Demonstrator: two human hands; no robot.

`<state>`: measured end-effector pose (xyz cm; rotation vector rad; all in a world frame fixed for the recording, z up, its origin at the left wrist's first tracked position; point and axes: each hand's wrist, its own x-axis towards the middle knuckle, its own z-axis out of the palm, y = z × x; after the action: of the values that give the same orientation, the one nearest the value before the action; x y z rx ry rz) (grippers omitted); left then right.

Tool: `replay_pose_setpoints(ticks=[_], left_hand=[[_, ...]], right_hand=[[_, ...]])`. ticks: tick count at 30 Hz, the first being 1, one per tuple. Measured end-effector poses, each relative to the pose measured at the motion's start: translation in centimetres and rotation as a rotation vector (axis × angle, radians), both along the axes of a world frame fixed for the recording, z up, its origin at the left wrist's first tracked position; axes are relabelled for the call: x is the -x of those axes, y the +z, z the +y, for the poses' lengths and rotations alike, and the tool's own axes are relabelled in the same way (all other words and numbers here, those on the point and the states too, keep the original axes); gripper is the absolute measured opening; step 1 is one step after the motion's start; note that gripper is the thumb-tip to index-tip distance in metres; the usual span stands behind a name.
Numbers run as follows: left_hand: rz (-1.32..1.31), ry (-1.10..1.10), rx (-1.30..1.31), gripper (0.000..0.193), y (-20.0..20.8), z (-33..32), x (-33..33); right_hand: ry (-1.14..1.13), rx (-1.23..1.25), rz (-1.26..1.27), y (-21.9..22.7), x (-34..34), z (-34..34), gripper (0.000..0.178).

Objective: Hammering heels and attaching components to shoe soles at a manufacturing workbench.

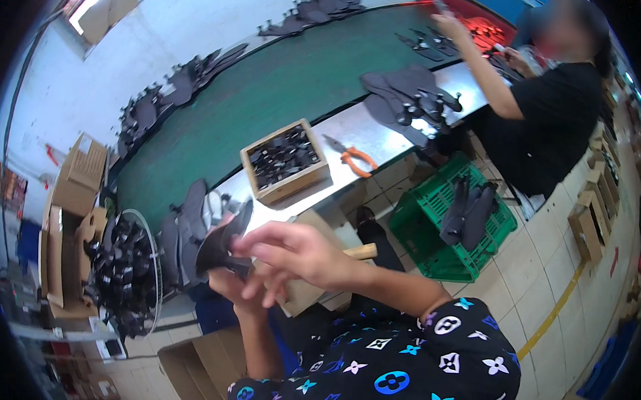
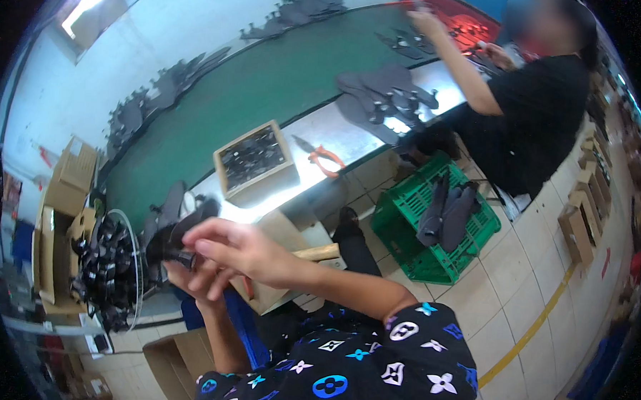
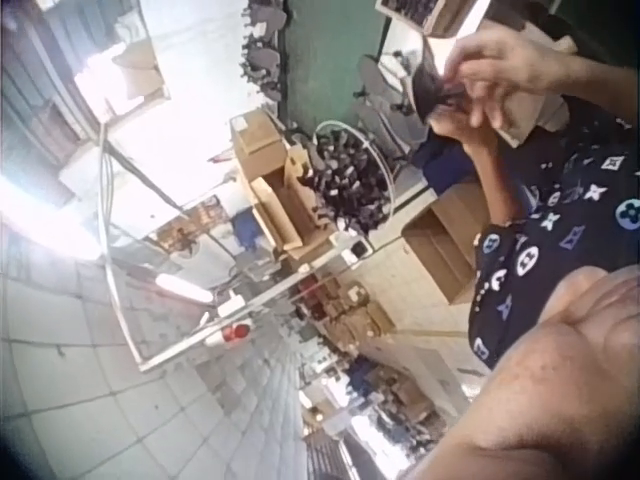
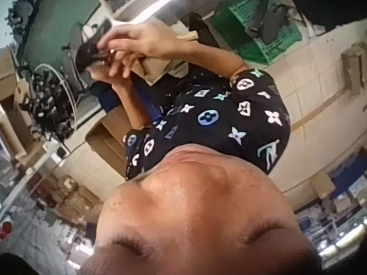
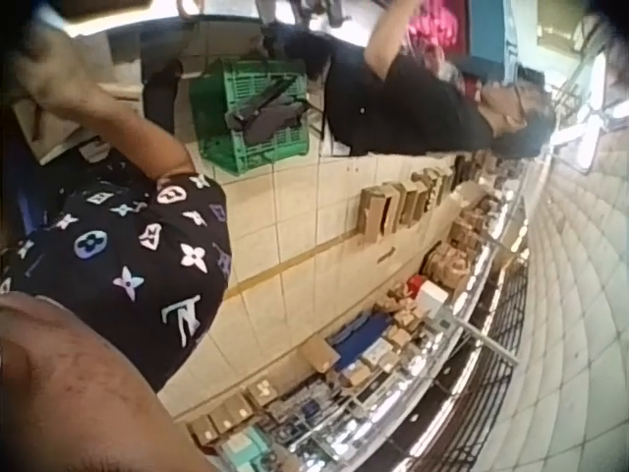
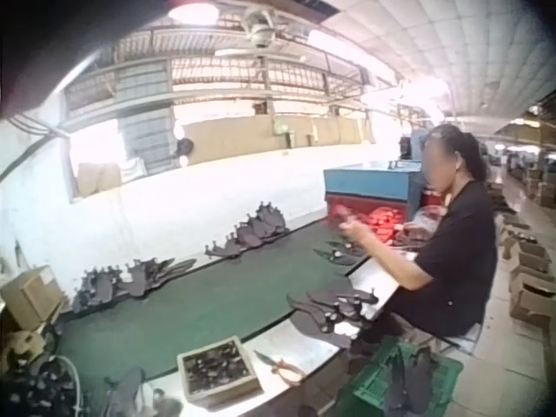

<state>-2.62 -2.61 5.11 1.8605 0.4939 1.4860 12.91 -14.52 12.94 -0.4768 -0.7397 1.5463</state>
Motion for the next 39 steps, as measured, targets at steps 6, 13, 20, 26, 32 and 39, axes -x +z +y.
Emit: replay_pose_setpoints(ticks=[6,13,20,26,32,39], left_hand=[[0.089,0.157,0.263,0.033,7.3,-3.8,2.8],[0.804,0.237,0.337,0.057,-4.3,-6.1,-1.1],[0.764,0.169,-0.138,0.03,0.0,1.8,-7.2],[1.0,-0.014,-0.321,0.012,-2.5,11.0,-15.6],[0.841,-0.04,-0.369,0.01,-0.6,10.4,-15.6],[0.222,-0.037,-0.568,0.018,7.5,-2.1,-8.3]], right_hand=[[-0.834,-0.189,-1.904,-13.9,-0.9,-3.7,0.087],[-0.525,0.44,-1.562,-17.3,-5.4,-11.6,0.049],[-0.988,0.611,-0.808,-19.5,-3.8,-18.7,0.014],[-1.121,0.49,-0.824,-17.5,-4.9,-15.8,0.018],[-1.172,0.36,-0.769,-14.9,-6.7,-13.0,0.02],[-0.789,0.046,-0.479,-6.8,-7.3,-8.3,0.033]])
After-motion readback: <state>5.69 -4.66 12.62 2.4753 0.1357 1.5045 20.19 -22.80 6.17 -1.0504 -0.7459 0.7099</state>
